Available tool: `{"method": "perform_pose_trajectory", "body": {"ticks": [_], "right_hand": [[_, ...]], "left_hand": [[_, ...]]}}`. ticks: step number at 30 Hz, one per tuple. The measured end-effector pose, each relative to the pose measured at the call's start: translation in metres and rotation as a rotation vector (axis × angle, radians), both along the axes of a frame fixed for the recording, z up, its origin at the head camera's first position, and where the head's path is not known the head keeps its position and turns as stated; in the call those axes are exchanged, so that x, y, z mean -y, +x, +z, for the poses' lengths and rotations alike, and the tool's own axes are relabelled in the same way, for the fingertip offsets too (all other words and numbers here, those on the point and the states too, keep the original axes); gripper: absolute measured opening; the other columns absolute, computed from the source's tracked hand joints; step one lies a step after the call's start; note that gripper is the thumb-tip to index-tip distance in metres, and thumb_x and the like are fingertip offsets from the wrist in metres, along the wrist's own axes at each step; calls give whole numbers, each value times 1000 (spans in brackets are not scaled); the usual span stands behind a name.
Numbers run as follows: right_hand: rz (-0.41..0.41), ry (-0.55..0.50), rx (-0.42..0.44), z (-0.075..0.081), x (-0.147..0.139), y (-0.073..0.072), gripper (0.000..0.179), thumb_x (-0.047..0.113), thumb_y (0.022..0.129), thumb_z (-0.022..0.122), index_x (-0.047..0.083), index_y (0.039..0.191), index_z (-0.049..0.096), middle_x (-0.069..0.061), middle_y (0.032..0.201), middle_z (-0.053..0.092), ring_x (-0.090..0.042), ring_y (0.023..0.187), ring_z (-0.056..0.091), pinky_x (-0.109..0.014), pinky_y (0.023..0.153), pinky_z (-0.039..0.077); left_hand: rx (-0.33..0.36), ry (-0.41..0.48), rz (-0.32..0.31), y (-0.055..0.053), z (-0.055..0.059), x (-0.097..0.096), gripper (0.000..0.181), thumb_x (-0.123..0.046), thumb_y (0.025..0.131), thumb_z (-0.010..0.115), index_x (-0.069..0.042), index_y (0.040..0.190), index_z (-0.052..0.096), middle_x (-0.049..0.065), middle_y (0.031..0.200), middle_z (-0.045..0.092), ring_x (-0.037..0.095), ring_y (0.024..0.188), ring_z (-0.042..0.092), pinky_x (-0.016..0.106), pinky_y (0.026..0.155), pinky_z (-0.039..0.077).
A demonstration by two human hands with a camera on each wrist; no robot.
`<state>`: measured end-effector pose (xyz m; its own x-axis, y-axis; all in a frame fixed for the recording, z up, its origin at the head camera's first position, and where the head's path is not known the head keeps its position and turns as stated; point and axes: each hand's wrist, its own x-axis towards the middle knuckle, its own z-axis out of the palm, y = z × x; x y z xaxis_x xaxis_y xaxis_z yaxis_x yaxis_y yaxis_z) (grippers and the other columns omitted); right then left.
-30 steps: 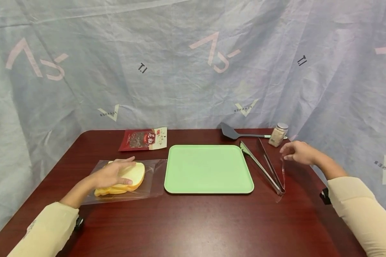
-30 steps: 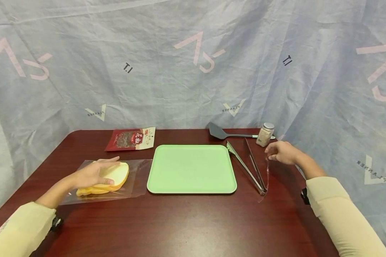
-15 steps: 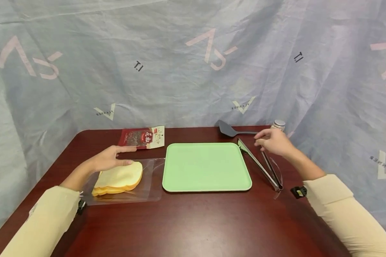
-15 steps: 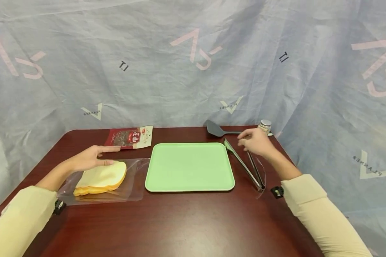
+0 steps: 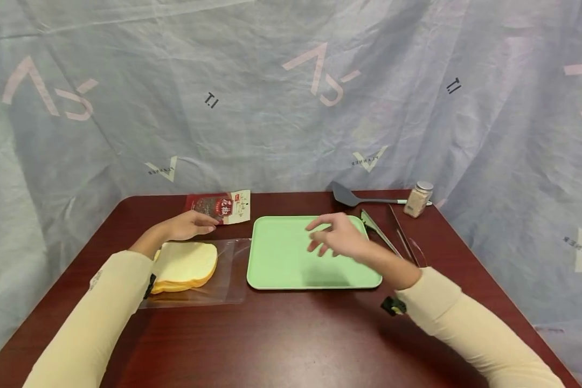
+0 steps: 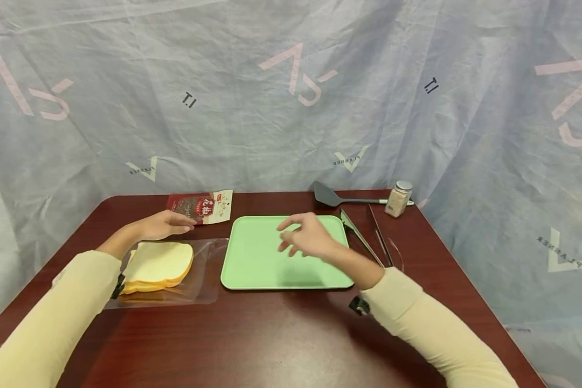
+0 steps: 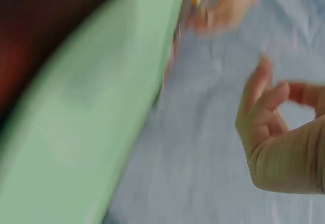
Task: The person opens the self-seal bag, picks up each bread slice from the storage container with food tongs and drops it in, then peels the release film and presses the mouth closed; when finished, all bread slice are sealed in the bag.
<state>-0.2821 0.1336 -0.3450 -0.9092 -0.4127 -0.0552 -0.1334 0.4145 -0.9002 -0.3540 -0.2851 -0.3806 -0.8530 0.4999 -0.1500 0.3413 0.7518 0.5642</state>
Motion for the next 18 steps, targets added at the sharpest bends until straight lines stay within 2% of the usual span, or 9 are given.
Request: {"method": "perform_pose_trajectory", "body": {"ticks": [3,6,9,12,16,18], "right_hand": [[-16,-123,87,-14,36,14,27,8,92,58,8,117,68,-12,81,75,-35,71,71,-24,42,39],[6,-176,173,-25,65,27,31,7,90,57,7,119,66,-13,78,74,-28,63,70,-23,41,38],[37,-169,212,-36,88,39,35,7,89,57,5,124,63,-14,75,74,-20,55,67,-23,40,38],[60,-151,252,-48,105,49,38,9,88,59,3,126,60,-13,73,73,-16,52,65,-23,40,38],[119,-116,322,-60,121,58,38,12,90,63,3,126,56,-12,72,73,-14,50,64,-24,41,39],[173,-85,345,-65,127,60,36,13,91,64,4,125,56,-12,72,73,-14,50,64,-23,41,41]], "left_hand": [[44,2,25,-8,-7,-7,42,-23,105,50,0,141,53,24,140,54,43,129,49,56,102,42],[117,7,35,-13,-11,-11,43,-24,105,51,0,140,53,22,135,58,42,124,54,54,101,44],[175,7,51,-17,-13,-14,42,-24,105,52,0,139,56,18,129,64,35,116,60,50,98,48],[191,-3,60,-18,-13,-15,40,-24,104,53,-1,136,59,13,123,67,27,106,63,44,90,50],[224,-41,58,-18,-11,-18,38,-25,102,56,-2,133,61,8,103,69,19,89,60,36,80,49],[233,-65,41,-18,-9,-20,38,-25,101,58,-2,131,63,7,98,68,18,87,59,34,79,48]]}}
